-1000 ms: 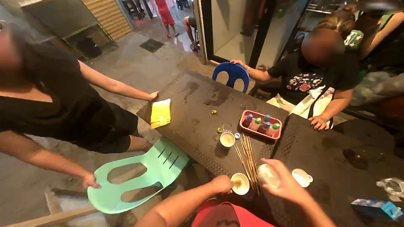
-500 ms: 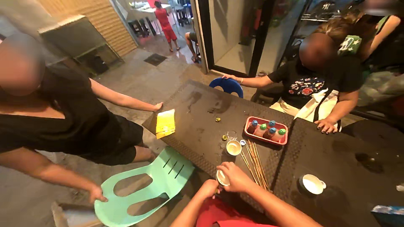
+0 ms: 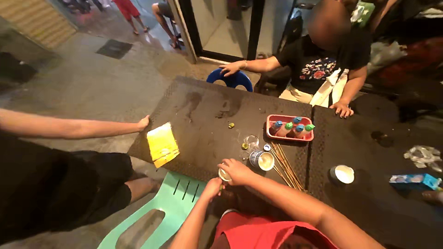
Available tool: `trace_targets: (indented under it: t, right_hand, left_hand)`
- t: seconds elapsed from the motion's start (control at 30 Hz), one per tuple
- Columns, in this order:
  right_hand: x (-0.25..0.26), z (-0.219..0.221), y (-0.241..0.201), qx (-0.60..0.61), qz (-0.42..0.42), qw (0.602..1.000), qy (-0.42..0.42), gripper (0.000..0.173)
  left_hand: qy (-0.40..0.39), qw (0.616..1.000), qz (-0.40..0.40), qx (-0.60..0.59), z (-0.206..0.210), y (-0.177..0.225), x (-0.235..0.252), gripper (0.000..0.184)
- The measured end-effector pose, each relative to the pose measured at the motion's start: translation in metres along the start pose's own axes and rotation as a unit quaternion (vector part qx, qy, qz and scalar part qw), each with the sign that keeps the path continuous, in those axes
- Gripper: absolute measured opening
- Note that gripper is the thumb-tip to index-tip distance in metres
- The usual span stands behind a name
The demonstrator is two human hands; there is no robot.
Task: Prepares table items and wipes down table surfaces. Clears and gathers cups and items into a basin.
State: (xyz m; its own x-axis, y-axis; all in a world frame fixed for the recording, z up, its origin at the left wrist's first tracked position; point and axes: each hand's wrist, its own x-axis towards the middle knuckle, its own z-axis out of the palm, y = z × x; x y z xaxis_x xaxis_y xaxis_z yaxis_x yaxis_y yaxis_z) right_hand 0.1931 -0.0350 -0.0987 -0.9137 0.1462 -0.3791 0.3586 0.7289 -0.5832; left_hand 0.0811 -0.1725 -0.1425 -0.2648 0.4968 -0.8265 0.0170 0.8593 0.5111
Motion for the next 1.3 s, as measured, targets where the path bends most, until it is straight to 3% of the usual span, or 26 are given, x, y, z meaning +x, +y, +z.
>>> trace_targets:
  t: [0.07,0.17,0.2,0.3,0.37,0.5,0.67,0.77,0.93,1.1,1.2,1.3]
  right_hand:
    - [-0.014,-0.017,-0.009,0.013,0.024,0.999,0.044,0.105]
    - [-0.072,-0.039,-0.010,0.058,0.119,0.957,0.258,0.104]
    - [-0.090,-0.038,0.001,0.072,0.166,0.938,0.296,0.107]
    - [-0.113,-0.020,0.039,0.103,0.270,0.916,0.280,0.113]
    - [-0.107,-0.012,0.053,0.118,0.299,0.912,0.255,0.107]
    - [-0.093,-0.005,0.063,0.113,0.316,0.908,0.250,0.087]
    - [-0.084,-0.014,0.065,0.114,0.317,0.919,0.203,0.100]
    - [-0.093,-0.004,0.069,0.168,0.290,0.901,0.276,0.108]
    - [-0.106,0.047,0.091,0.313,0.225,0.807,0.447,0.125]
    - [-0.078,0.064,0.084,0.371,0.226,0.753,0.494,0.122]
    - [-0.067,0.063,0.082,0.359,0.240,0.738,0.519,0.113]
    - [-0.067,0.049,0.074,0.337,0.274,0.757,0.488,0.107]
  left_hand:
    - [-0.012,1.000,0.010,0.020,-0.012,0.007,0.020,0.041]
    - [-0.017,0.999,0.038,0.034,-0.028,0.027,0.048,0.041]
    - [-0.023,0.998,0.041,0.035,-0.031,0.034,0.055,0.040]
    - [-0.037,0.998,0.040,0.041,-0.038,0.051,0.067,0.040]
    - [-0.046,0.997,0.042,0.039,-0.040,0.060,0.075,0.040]
    - [-0.083,0.995,0.033,0.039,-0.041,0.068,0.079,0.042]
    - [-0.131,0.990,0.052,0.018,-0.051,0.066,0.083,0.035]
    - [-0.152,0.987,0.052,0.026,-0.052,0.058,0.079,0.029]
    - [-0.206,0.962,0.122,0.130,-0.033,0.056,0.050,0.033]
    - [-0.195,0.933,0.225,0.200,0.017,0.091,0.033,0.077]
    - [-0.175,0.928,0.235,0.230,0.035,0.105,0.037,0.083]
    - [-0.162,0.924,0.226,0.262,0.036,0.111,0.037,0.083]
